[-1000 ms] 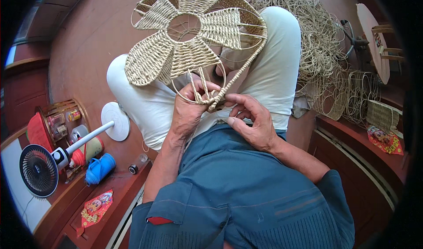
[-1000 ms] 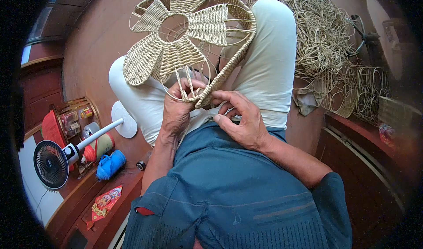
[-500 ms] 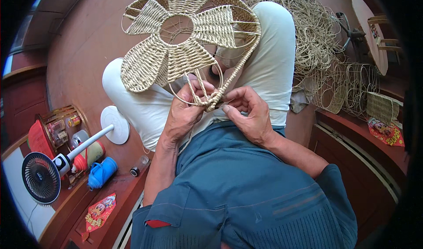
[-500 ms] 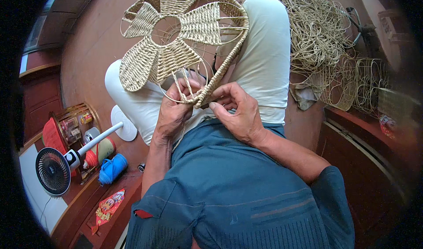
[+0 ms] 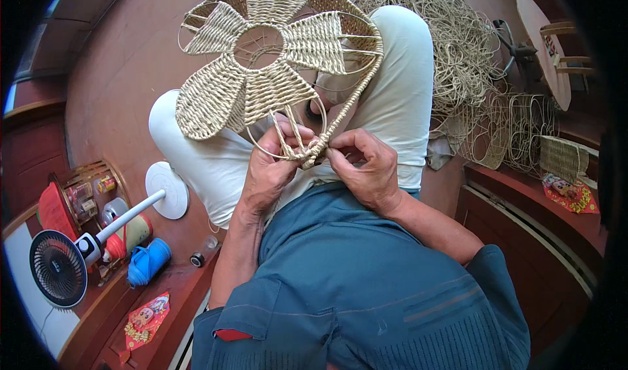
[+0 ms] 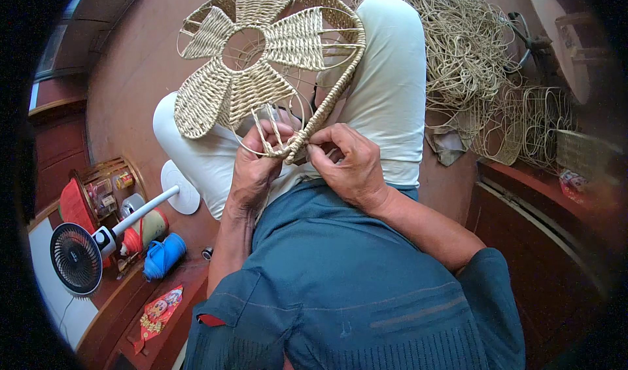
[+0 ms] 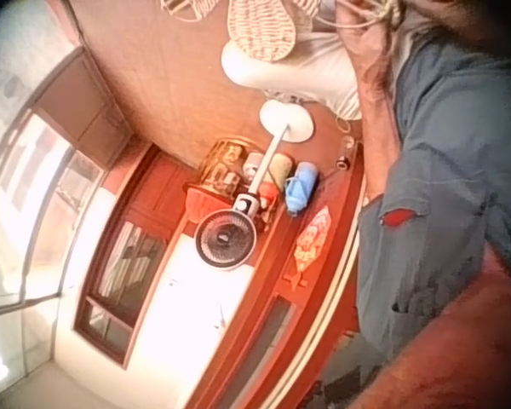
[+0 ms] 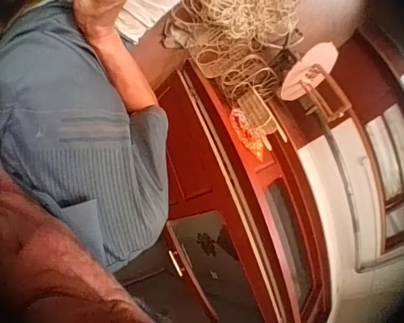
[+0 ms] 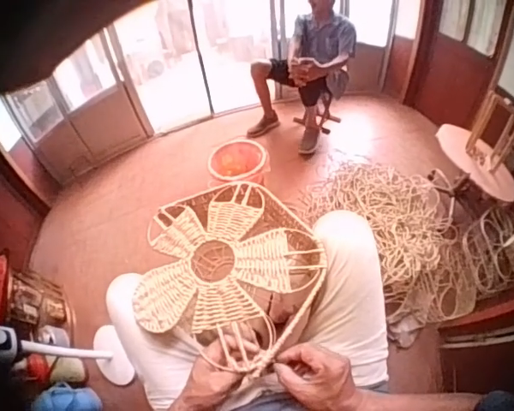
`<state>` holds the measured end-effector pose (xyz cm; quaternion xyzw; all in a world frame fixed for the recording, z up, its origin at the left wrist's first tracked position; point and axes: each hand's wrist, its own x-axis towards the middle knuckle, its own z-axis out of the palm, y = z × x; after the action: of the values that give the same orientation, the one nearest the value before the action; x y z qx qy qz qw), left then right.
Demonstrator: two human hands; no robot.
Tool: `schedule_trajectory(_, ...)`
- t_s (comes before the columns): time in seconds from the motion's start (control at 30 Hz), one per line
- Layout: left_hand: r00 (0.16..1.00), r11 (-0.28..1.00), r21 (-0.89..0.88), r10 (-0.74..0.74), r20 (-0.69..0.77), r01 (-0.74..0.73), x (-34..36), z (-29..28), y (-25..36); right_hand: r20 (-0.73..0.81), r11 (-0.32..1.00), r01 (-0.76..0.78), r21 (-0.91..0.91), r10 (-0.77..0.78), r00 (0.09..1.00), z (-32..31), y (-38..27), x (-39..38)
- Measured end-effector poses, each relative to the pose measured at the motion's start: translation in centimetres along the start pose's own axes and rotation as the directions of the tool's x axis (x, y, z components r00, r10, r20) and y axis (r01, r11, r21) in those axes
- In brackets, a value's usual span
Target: Weave a wicker basket base by hand.
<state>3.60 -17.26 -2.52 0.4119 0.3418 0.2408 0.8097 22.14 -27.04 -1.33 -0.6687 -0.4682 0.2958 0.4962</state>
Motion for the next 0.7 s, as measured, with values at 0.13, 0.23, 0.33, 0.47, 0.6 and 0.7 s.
schedule_trajectory(0.13,0.999,1.0,0.008,0.018,-0.039,-0.018,-0.1,0.2,0.1,0.002,0.996,0.067,-0.062,-0.067,0.998,0.0,-0.2,0.2)
schedule_trajectory(0.23,0.999,0.999,0.038,0.008,-0.046,-0.006,-0.3,0.4,0.5,-0.003,0.994,0.073,-0.084,-0.074,0.997,0.2,-0.3,0.3)
schedule_trajectory(0.33,0.999,0.999,0.032,0.0,-0.036,0.002,-0.4,0.5,1.0,-0.02,0.991,0.099,-0.088,-0.102,0.995,0.2,-0.2,0.3)
schedule_trajectory(0.47,0.999,0.999,0.029,-0.026,-0.024,0.027,-0.4,0.5,1.1,-0.025,0.994,0.075,-0.079,-0.077,0.997,0.2,-0.2,0.6)
schedule_trajectory(0.6,0.999,0.999,-0.029,-0.023,-0.045,0.022,-0.4,1.0,1.4,0.017,0.988,0.078,-0.136,-0.077,0.997,0.2,-0.2,1.2)
schedule_trajectory(0.7,0.999,0.999,0.041,-0.011,-0.039,0.012,-0.4,0.9,1.6,0.104,0.994,-0.019,-0.108,0.03,0.994,-0.8,-1.0,1.9)
